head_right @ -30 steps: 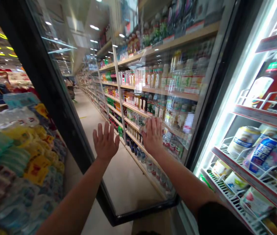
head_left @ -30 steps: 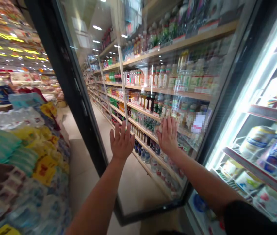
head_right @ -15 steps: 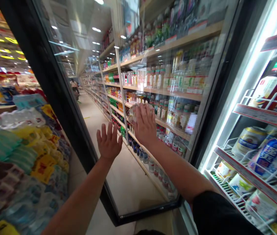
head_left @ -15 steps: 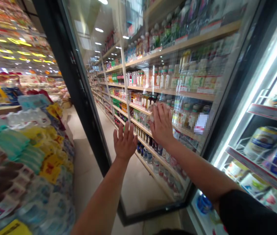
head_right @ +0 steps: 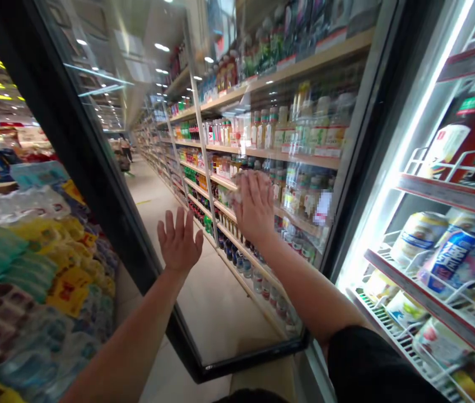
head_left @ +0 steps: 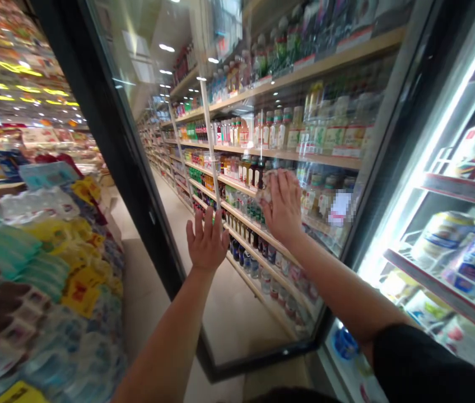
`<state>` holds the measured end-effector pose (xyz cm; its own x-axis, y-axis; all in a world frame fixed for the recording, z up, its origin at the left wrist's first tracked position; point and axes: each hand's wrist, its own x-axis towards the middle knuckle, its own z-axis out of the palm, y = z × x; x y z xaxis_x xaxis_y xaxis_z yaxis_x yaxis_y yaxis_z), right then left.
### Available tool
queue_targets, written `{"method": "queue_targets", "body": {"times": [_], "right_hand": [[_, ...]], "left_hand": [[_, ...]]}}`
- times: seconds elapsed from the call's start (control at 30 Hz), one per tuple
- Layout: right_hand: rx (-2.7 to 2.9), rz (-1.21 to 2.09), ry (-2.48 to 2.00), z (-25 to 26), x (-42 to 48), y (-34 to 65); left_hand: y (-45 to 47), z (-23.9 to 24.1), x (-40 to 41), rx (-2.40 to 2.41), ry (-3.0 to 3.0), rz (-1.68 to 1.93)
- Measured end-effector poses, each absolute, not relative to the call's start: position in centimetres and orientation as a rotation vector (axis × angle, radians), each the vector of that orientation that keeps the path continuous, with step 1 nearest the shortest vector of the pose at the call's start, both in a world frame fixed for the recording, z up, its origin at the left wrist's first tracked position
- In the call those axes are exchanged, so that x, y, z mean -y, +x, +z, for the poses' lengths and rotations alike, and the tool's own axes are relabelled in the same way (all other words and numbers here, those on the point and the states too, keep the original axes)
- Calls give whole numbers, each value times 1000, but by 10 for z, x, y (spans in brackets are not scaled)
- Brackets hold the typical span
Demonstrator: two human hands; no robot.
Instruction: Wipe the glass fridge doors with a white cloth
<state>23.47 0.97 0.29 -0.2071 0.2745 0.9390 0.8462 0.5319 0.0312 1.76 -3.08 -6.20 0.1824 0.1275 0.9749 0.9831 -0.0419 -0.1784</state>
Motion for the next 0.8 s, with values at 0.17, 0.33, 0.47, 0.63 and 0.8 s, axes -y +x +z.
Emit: {"method": "queue_targets", "body": {"times": [0.17, 0.33, 0.47, 0.63, 0.8], "right_hand": [[1815, -734, -923, -15, -18, 261], [1610, -663, -1014, 11, -37, 300], [1483, -628, -1017, -7, -49, 327], [1442, -596, -1063, -29, -62, 354], [1288, -495, -1109, 12, -75, 369]], "left_hand": [[14, -66, 28, 1178, -1470, -1096], [12, -69, 25, 1223, -1490, -1095], [14, -67, 26, 1204, -1454, -1065], [16, -63, 29, 1162, -1417, -1025], [16, -64, 29, 1170, -1440, -1072]]}}
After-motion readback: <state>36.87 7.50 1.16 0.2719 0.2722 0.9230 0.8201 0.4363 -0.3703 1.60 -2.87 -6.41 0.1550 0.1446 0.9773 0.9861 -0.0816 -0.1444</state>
